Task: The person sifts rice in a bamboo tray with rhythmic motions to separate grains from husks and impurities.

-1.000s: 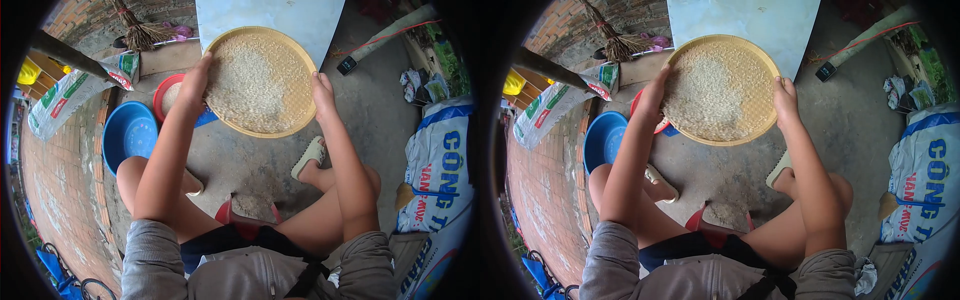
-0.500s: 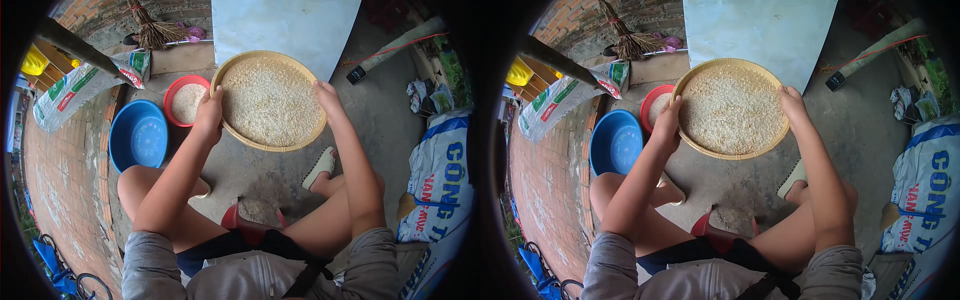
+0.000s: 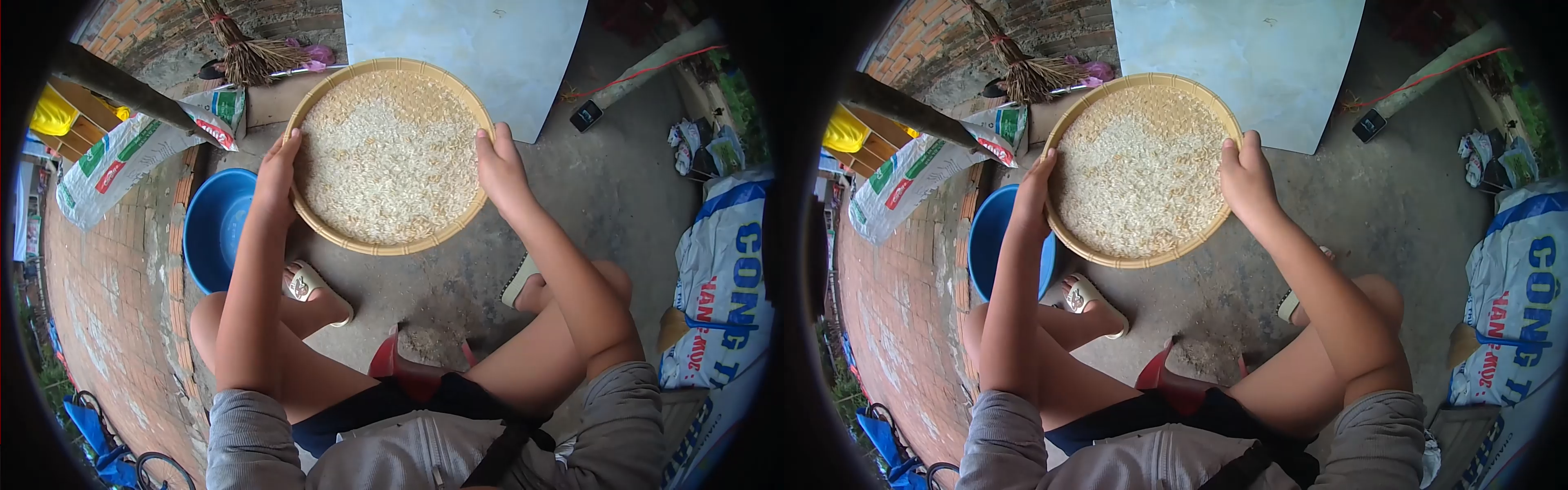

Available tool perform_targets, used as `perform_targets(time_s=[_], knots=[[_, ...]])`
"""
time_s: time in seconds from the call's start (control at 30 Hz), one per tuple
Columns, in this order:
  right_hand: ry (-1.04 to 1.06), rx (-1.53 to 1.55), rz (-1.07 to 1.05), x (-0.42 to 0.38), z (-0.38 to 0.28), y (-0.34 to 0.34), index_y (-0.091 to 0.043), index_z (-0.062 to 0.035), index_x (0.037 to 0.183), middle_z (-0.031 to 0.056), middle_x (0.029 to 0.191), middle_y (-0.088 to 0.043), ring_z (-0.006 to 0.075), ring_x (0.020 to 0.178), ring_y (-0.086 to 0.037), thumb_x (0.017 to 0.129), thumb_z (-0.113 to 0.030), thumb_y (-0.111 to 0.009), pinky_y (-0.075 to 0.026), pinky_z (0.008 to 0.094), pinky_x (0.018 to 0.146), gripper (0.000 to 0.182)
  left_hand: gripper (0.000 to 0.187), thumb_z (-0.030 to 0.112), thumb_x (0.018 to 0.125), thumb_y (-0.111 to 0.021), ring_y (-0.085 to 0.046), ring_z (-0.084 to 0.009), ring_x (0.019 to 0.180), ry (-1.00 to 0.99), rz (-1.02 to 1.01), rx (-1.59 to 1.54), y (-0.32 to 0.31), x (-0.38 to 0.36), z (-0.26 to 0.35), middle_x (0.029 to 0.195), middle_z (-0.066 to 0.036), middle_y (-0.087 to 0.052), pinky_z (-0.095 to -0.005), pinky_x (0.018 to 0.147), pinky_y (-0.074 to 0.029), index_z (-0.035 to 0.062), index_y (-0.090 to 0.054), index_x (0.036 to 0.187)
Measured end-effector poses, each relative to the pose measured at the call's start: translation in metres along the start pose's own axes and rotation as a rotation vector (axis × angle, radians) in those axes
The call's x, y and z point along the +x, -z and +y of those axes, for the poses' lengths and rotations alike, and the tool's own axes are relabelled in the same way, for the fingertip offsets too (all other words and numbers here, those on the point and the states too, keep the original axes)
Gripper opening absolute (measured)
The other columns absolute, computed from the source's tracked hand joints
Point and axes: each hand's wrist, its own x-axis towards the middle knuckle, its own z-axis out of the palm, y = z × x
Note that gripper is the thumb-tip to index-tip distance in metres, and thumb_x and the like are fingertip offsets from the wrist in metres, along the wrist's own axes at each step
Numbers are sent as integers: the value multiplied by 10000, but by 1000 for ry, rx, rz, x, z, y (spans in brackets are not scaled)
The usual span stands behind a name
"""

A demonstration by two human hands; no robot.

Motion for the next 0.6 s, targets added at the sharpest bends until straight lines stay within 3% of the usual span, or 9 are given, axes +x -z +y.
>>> perform_targets(time_s=[0.07, 0.13, 0.2, 0.27, 0.3, 0.4, 0.47, 0.6], knots=[[-8, -8, -66, -3, -14, 1, -454, 18, 898, 130, 789, -534, 214, 718, -545, 971, -265, -401, -438, 364, 697, 297, 337, 276, 954, -458, -636, -211, 822, 93, -4, -22, 9, 4, 4, 964, -125, -626, -334, 779, -526, 10, -503, 1156], [-159, 76, -105, 19, -8, 8, -474, 24, 928, 118, 803, -544, 192, 734, -549, 977, -254, -394, -442, 356, 706, 294, 346, 267, 948, -466, -631, -214, 811, 131, 163, -30, -3, 1, -16, 959, -129, -628, -350, 773, -524, 3, -505, 1168], [-243, 145, -119, 37, 5, 12, -492, 20, 955, 107, 797, -551, 178, 739, -544, 978, -252, -392, -442, 351, 700, 290, 338, 283, 947, -472, -616, -210, 803, 34, 302, 31, -18, -7, -48, 962, -111, -621, -365, 780, -506, 29, -523, 1165], [-338, 101, -243, 41, 8, 14, -514, 15, 1027, 65, 877, -548, 133, 796, -522, 987, -257, -383, -438, 309, 742, 305, 368, 256, 960, -453, -566, -182, 912, 72, 301, -3, -33, -26, -33, 1034, -90, -584, -329, 818, -461, 21, -488, 1240], [-210, 8, -165, 39, 20, 4, -482, 10, 952, 119, 787, -546, 207, 751, -560, 972, -261, -400, -441, 367, 699, 284, 358, 253, 959, -453, -583, -187, 888, 66, 251, -33, -24, -22, -25, 1018, -93, -593, -334, 800, -480, 21, -493, 1229], [-120, -49, -15, 4, 4, -20, -458, 8, 959, 137, 782, -546, 229, 758, -571, 971, -259, -394, -440, 376, 702, 275, 331, 240, 956, -455, -630, -191, 808, 30, 72, -52, 7, -7, 10, 956, -107, -619, -354, 719, -543, 2, -510, 1179], [-179, 17, -68, 2, -11, -12, -441, 4, 970, 153, 784, -547, 245, 757, -572, 968, -258, -390, -439, 380, 700, 267, 332, 237, 955, -459, -627, -180, 808, 31, 94, -16, 5, -6, 15, 948, -106, -622, -343, 732, -535, -6, -512, 1176], [-85, 15, -22, 37, -4, 13, -468, 4, 955, 146, 755, -557, 261, 674, -565, 962, -240, -403, -444, 384, 664, 253, 349, 273, 946, -476, -602, -171, 857, -39, 285, -17, -21, -12, -35, 995, -73, -607, -310, 788, -494, 42, -493, 1208]])
